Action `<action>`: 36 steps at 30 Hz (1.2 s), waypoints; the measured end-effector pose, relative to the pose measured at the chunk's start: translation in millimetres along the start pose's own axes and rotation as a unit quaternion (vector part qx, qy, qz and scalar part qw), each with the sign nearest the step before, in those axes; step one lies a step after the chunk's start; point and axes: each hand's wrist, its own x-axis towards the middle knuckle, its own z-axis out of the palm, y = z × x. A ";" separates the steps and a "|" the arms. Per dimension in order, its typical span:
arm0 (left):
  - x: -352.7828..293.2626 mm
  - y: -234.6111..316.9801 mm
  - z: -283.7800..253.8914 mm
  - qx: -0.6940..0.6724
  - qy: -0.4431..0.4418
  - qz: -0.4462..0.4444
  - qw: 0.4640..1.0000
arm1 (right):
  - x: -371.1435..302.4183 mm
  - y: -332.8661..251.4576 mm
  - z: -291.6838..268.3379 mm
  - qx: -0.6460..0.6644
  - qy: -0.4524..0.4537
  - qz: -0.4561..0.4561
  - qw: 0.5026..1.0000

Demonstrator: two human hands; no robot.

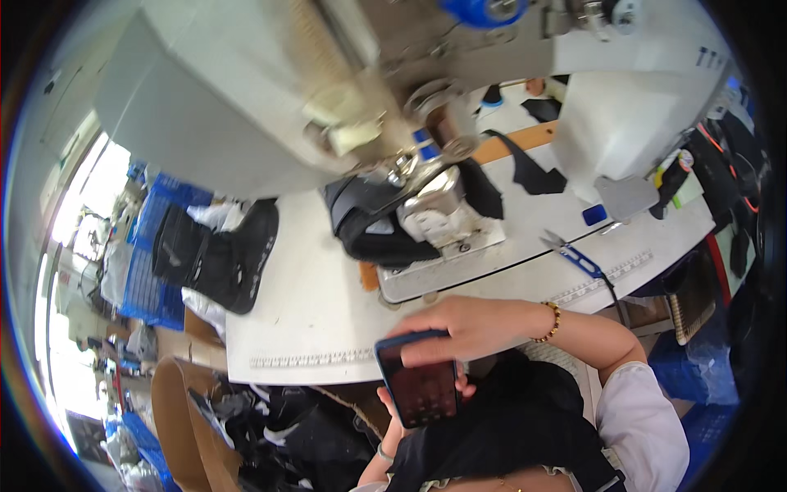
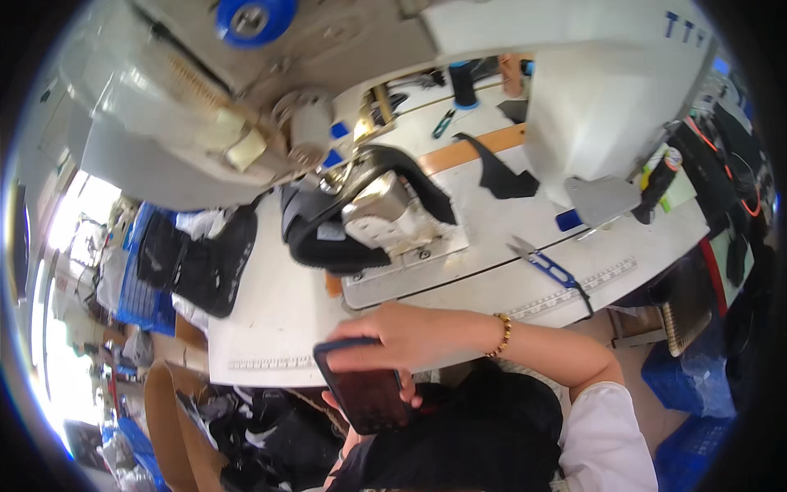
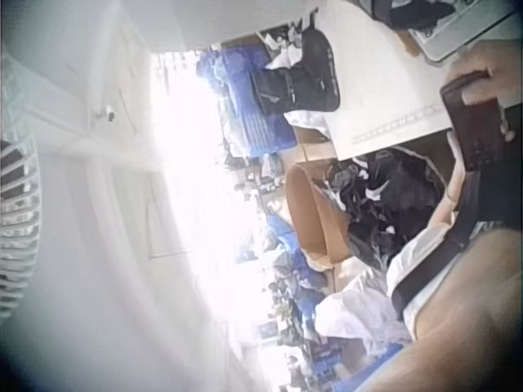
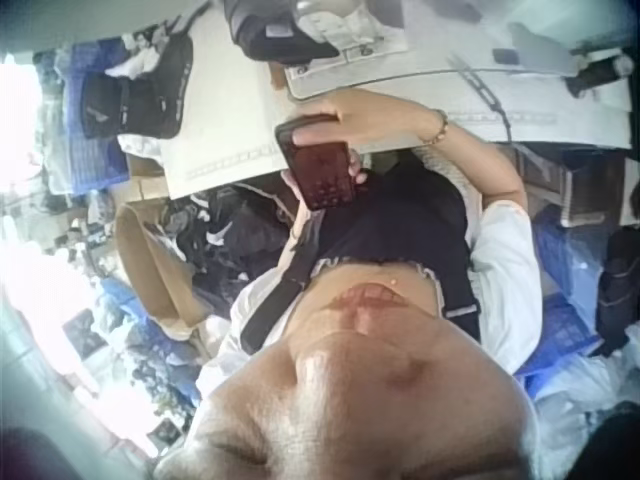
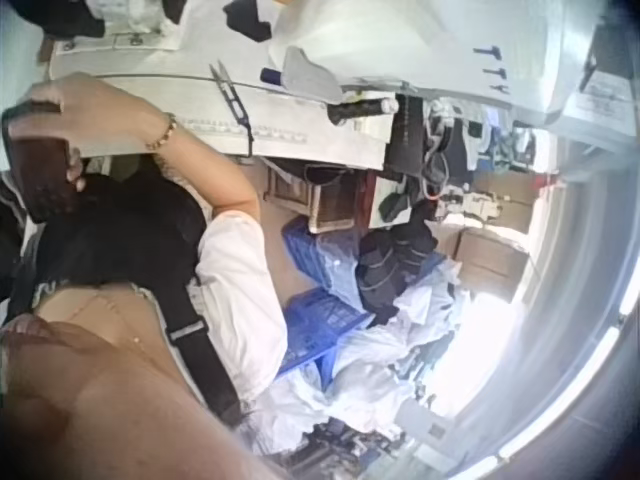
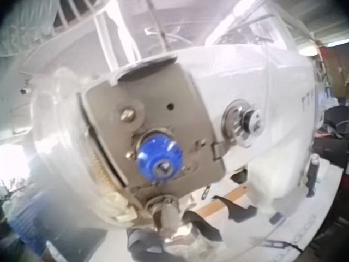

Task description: The person puts down a phone and stitches boot pieces together using a sewing machine.

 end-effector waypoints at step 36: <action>-20.2 -12.5 -39.9 0.814 0.021 -0.377 0.442 | -25.1 173.8 70.5 -0.480 0.097 -0.174 0.854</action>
